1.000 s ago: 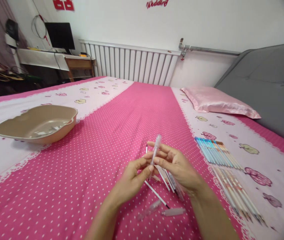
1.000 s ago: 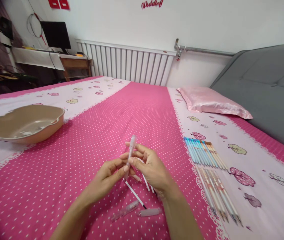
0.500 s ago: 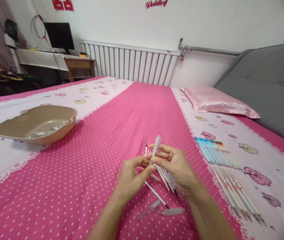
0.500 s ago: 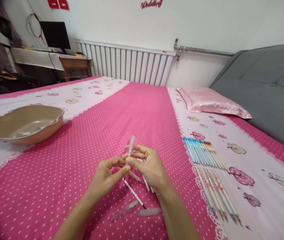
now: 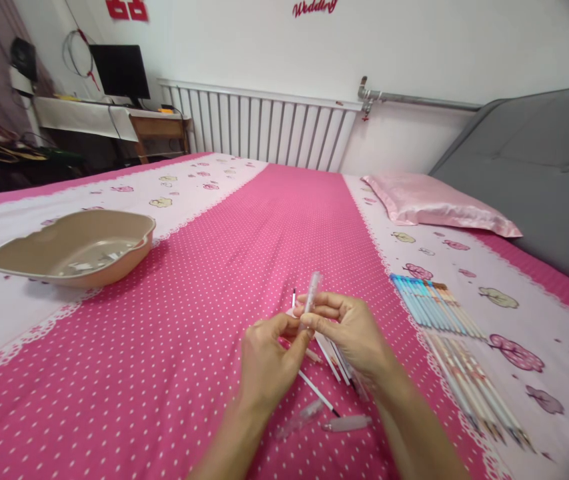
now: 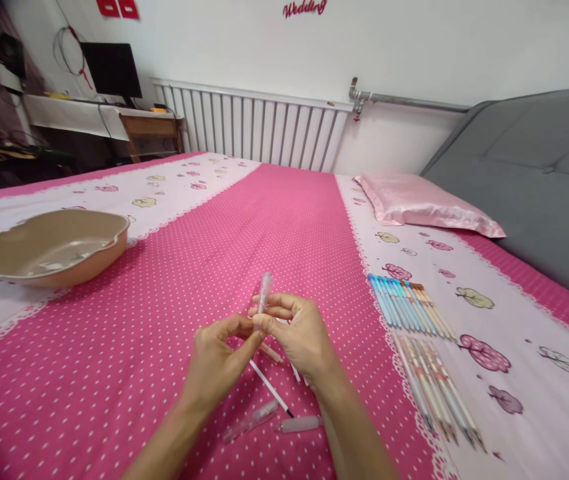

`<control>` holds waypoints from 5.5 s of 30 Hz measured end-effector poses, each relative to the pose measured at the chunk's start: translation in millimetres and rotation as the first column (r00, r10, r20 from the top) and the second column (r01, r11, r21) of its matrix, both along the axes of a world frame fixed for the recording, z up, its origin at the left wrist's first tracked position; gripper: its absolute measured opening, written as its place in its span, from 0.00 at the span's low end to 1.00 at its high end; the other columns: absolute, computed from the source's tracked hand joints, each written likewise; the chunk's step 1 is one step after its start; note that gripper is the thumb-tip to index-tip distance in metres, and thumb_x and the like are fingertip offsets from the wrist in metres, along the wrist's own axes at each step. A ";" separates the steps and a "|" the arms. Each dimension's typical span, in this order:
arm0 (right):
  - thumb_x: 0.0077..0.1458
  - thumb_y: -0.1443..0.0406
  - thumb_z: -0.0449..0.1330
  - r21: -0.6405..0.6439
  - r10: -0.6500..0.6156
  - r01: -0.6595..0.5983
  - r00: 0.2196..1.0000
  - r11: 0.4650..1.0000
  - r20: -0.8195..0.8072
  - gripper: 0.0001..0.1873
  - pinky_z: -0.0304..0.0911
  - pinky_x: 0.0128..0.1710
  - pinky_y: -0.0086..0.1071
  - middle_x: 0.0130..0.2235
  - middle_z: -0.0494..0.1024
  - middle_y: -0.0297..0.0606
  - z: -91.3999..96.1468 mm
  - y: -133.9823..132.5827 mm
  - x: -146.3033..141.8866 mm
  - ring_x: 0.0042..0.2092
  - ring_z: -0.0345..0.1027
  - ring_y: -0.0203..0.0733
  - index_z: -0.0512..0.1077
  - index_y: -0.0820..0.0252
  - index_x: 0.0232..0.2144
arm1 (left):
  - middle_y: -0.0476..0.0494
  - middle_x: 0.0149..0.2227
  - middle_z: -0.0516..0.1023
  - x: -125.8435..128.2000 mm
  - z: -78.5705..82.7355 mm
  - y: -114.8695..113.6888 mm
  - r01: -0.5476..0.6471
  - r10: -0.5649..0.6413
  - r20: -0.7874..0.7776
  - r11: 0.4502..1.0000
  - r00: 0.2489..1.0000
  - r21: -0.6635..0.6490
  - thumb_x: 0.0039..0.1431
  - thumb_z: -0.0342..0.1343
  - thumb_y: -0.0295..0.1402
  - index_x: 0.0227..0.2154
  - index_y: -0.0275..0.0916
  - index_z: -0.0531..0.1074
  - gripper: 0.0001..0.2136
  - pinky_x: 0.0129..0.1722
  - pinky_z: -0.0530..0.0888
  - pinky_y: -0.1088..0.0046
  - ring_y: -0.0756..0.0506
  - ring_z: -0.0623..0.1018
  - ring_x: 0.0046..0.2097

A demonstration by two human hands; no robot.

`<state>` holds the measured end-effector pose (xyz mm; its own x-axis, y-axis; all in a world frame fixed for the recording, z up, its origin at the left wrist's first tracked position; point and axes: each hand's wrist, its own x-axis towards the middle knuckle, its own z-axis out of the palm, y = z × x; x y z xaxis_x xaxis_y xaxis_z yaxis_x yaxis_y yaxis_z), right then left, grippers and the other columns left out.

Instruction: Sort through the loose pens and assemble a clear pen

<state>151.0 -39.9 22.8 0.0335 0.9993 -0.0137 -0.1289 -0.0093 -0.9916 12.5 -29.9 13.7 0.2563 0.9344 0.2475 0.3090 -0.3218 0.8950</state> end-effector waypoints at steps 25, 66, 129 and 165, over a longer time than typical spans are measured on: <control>0.43 0.62 0.66 -0.047 0.021 -0.010 0.971 0.999 0.236 0.16 0.69 0.39 0.37 0.36 0.77 0.39 -2.6 2.1 -8.8 0.37 0.73 0.42 0.71 0.58 0.37 | 0.45 0.32 0.79 -7.6 -4.4 13.7 0.065 0.088 0.448 0.947 0.890 -0.316 0.55 0.55 0.38 0.40 0.36 0.73 0.13 0.37 0.73 0.73 0.47 0.78 0.36; 0.50 0.66 0.58 0.229 -0.379 0.313 0.852 0.922 0.361 0.11 0.63 0.30 0.27 0.30 0.78 0.35 12.5 0.2 -1.3 0.29 0.69 0.34 0.76 0.61 0.36 | 0.34 0.45 0.74 -21.9 -2.0 40.3 -0.232 0.268 -0.310 0.961 0.912 0.149 0.58 0.40 0.48 0.50 0.33 0.69 0.27 0.38 0.74 0.61 0.41 0.76 0.40; 0.55 0.65 0.50 0.301 -0.603 0.842 0.037 0.448 0.797 0.17 0.55 0.40 0.30 0.41 0.75 0.44 -87.5 -171.1 170.9 0.42 0.67 0.44 0.72 0.63 0.44 | 0.30 0.54 0.67 -90.3 -46.4 -72.7 -0.104 0.506 -0.705 0.841 0.496 0.531 0.61 0.37 0.40 0.48 0.30 0.69 0.23 0.51 0.66 0.63 0.38 0.71 0.51; 0.59 0.52 0.37 0.052 -0.100 0.832 0.004 0.552 0.995 0.36 0.31 0.60 0.49 0.64 0.50 0.50 -88.0 -290.2 64.2 0.64 0.39 0.57 0.50 0.68 0.62 | 0.29 0.61 0.60 -116.1 -60.1 -135.5 -0.027 0.308 -0.718 0.927 0.625 0.374 0.62 0.37 0.44 0.59 0.28 0.58 0.29 0.61 0.53 0.58 0.37 0.59 0.62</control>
<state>215.2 -330.2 -65.1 0.8392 0.5372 0.0843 0.5419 -0.8130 -0.2131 -103.6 -165.3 -46.5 0.3279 0.8921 0.3108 0.9002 -0.3949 0.1836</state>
